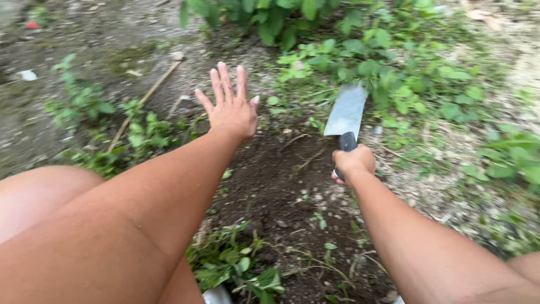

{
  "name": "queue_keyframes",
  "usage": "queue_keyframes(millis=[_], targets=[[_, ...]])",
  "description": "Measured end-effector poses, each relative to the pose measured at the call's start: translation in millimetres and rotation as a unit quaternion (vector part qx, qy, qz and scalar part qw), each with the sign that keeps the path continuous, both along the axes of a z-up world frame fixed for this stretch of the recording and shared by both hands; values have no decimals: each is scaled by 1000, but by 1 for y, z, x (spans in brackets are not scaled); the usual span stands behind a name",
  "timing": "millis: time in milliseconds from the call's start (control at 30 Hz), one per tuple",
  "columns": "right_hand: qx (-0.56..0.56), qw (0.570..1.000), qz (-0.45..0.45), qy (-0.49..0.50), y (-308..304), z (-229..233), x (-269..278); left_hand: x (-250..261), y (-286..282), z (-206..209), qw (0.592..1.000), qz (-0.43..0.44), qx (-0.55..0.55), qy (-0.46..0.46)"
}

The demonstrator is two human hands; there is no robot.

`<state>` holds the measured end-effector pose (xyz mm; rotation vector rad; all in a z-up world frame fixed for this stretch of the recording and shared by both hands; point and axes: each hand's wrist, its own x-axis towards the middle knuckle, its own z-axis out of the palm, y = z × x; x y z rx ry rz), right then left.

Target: The person uses a cleaver to dig into the soil and cut through plant roots and weeds in an outdoor area.

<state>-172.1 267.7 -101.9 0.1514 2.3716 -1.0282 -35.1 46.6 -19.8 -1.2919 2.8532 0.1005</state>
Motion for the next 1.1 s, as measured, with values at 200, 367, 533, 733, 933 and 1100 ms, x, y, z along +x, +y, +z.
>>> queue_keyframes(millis=[200, 367, 533, 733, 933, 1100], targets=[[-63, 994, -49, 76, 40, 5, -49, -30, 17, -6, 999, -45, -11, 1], [-174, 954, -224, 100, -3, -19, -59, -35, 21, 3, 999, -45, 3, -3], [0, 969, 229, -91, -59, -27, 17, -29, 21, 8, 999, -43, -3, -14], [61, 947, 303, 89, -26, -1, -6, -30, 16, 6, 999, -49, -3, -19], [-183, 979, -84, 42, -22, -27, -70, -35, 18, -4, 998, -58, -13, -17], [-47, 990, 121, -51, -63, -51, 1, -20, 11, -6, 997, -70, -35, -19]])
